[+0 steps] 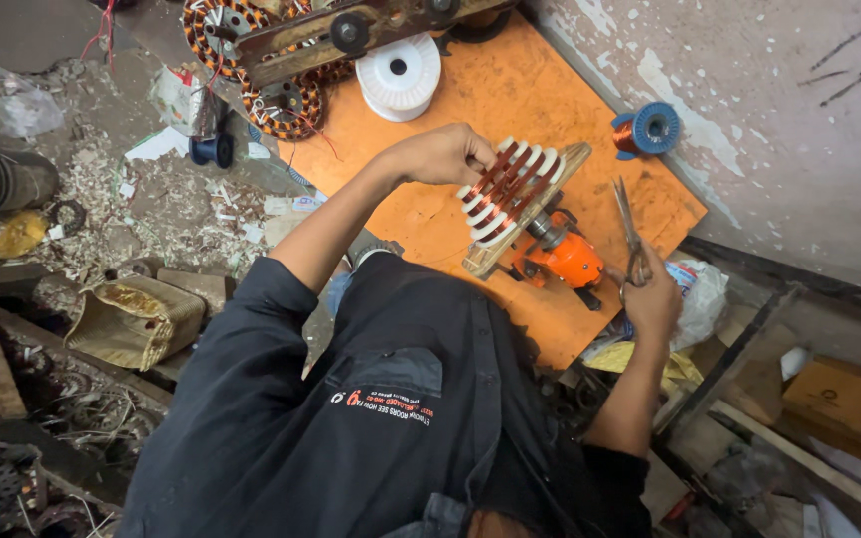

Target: The person winds copper wire onto a slotted stator core mounted on a small orange motorized winding machine. They repeatedly rotate the crank to spin the core, guide the wire into the slots, and use scissors to trim excess wire. The process is repeated multiple times to build up the coil layers.

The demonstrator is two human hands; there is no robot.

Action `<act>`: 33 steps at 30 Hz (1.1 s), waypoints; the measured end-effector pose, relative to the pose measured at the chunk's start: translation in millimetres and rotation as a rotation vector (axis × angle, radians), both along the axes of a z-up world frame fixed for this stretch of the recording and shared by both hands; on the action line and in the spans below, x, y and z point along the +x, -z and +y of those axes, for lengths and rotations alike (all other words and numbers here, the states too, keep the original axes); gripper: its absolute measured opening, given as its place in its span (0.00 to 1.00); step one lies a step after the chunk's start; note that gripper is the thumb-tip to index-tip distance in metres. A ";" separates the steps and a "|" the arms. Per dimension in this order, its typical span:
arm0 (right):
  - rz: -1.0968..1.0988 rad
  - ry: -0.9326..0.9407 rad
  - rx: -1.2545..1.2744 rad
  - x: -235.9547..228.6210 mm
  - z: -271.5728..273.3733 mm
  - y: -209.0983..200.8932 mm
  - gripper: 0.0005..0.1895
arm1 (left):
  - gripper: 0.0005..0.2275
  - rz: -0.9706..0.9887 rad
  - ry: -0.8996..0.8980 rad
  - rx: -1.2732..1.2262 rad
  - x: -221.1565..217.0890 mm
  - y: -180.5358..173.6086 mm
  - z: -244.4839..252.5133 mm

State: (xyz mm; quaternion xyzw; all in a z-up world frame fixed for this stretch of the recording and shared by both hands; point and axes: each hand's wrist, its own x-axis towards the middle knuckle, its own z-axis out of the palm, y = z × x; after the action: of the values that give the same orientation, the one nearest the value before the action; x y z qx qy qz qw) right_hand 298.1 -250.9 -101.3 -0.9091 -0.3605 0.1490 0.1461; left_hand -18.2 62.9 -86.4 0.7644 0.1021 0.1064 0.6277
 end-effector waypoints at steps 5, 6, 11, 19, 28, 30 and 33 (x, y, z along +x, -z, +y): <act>0.034 -0.036 0.013 15.0 -5.0 29.4 0.37 | 0.09 -0.024 0.027 0.016 -0.5 -0.3 2.0; 0.030 -0.037 0.001 18.1 -6.7 34.8 0.36 | 0.10 -0.030 0.026 0.020 -0.3 -0.9 2.4; 0.067 0.005 -0.068 30.0 -12.5 60.5 0.40 | 0.06 -0.088 0.082 -0.123 -1.0 -0.8 3.9; 0.034 -0.018 -0.085 35.9 -12.8 81.1 0.41 | 0.15 -0.007 0.061 -0.055 3.8 18.0 7.4; 0.054 -0.021 -0.034 33.9 -10.3 87.7 0.36 | 0.08 -0.018 -0.051 -0.223 4.6 10.4 2.5; 0.089 0.028 -0.041 33.5 -9.5 87.5 0.34 | 0.08 -0.091 -0.052 -0.248 4.5 15.7 -1.3; 0.108 0.017 -0.033 31.9 -9.4 87.3 0.34 | 0.07 -0.163 -0.009 -0.316 5.2 28.5 -7.1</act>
State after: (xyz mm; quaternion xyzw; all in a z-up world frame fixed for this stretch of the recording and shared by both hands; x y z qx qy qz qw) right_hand 330.0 -260.3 -188.6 -0.9050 -0.3419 0.2026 0.1516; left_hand -13.0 55.8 -114.8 0.6446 0.0697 0.1537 0.7457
